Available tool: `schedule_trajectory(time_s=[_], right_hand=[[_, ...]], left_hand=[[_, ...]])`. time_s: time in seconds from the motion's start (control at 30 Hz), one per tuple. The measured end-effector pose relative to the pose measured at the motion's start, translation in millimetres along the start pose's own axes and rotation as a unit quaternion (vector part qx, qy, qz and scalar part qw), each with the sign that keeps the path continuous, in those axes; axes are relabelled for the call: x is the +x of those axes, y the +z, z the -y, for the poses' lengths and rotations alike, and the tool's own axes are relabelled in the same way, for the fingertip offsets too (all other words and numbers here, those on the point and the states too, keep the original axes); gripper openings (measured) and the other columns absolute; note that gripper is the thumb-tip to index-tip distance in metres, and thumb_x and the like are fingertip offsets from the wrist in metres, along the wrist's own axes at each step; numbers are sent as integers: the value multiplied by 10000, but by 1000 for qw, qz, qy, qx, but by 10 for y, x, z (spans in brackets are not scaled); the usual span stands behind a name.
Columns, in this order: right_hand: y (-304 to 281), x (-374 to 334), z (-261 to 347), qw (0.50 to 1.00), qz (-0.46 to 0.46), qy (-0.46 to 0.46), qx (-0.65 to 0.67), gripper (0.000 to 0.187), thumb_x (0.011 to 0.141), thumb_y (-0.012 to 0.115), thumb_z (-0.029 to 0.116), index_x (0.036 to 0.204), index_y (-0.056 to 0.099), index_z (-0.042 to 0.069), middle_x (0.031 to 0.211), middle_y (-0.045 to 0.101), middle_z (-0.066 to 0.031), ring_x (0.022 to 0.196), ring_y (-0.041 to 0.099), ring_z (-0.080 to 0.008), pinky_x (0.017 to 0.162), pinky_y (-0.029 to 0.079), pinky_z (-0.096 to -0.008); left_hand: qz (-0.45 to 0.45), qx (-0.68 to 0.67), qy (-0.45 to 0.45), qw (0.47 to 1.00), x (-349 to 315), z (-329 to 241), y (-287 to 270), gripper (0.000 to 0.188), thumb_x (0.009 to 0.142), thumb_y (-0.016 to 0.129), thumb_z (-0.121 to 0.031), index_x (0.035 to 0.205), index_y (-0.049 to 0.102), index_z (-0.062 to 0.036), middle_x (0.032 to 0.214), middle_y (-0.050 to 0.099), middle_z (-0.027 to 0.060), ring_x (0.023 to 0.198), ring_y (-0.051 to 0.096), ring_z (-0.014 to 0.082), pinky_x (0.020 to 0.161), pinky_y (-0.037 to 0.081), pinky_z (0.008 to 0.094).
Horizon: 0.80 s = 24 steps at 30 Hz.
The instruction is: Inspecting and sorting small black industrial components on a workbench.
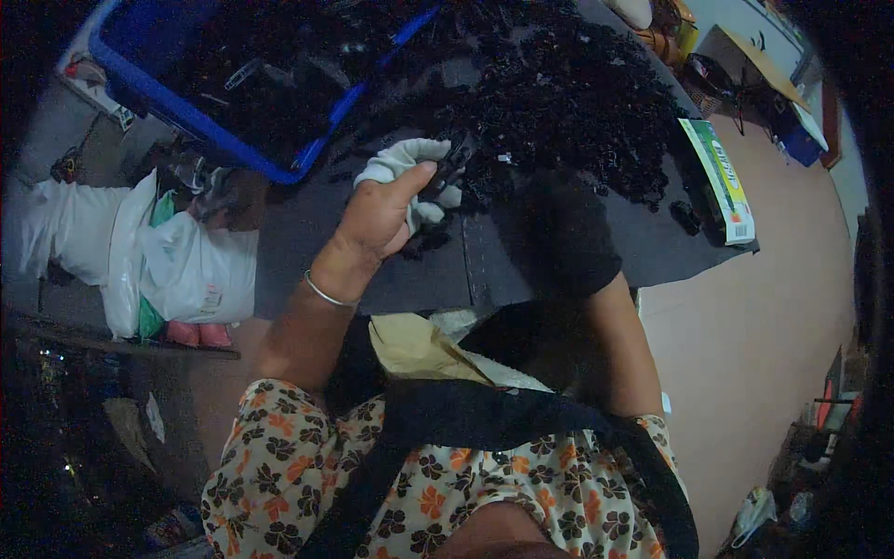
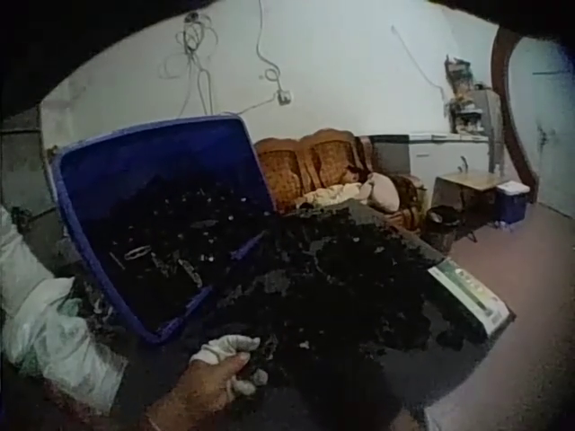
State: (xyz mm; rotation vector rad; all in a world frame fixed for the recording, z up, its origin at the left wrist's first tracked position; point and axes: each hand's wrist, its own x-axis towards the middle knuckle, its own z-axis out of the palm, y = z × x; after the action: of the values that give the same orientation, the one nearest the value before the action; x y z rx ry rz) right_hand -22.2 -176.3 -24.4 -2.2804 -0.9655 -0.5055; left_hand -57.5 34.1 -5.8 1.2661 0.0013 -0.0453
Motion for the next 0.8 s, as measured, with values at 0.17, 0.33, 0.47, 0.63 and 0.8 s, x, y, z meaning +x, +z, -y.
schedule_trajectory(time_s=[0.17, 0.33, 0.47, 0.63, 0.8], right_hand=[[-57, -22, -38, 981, 32, 53, 186, 170, 746, 511, 35, 883, 613, 32, 821, 594, -93, 793, 563, -186, 744, 445, -312], [81, -97, 44, 945, -50, 94, 308, 161, 764, 557, 4, 918, 602, 4, 833, 594, -73, 782, 580, -170, 707, 457, -280], [157, -144, 44, 945, -60, 84, 311, 170, 806, 549, 38, 968, 586, 8, 825, 598, -74, 739, 585, -154, 666, 470, -277], [170, -156, 37, 970, -111, -67, 205, 181, 784, 592, 69, 961, 570, 33, 825, 615, -86, 711, 600, -172, 640, 484, -292], [93, -142, 98, 986, -113, -90, 78, 207, 702, 644, 67, 896, 572, 58, 864, 610, -116, 735, 614, -262, 638, 493, -322]], left_hand=[[5, 4, -30, 1000, -34, 27, 49, 243, 858, 484, -51, 1096, 522, -21, 1017, 575, 106, 778, 619, 188, 578, 510, 253], [80, 66, -16, 995, -113, 3, 235, 307, 833, 504, -14, 1140, 506, -6, 1057, 569, 112, 859, 603, 177, 676, 506, 256], [77, 247, 51, 965, -145, 14, 257, 337, 809, 515, 14, 1146, 495, 17, 1069, 567, 103, 893, 579, 140, 711, 490, 242], [67, 317, 72, 943, -192, 65, 241, 342, 810, 512, 21, 1151, 487, 12, 1082, 562, 97, 803, 585, 127, 683, 486, 240], [50, 314, 91, 944, -242, 17, 271, 348, 809, 510, 37, 1155, 479, 18, 1101, 556, 100, 751, 599, 134, 653, 489, 244]])
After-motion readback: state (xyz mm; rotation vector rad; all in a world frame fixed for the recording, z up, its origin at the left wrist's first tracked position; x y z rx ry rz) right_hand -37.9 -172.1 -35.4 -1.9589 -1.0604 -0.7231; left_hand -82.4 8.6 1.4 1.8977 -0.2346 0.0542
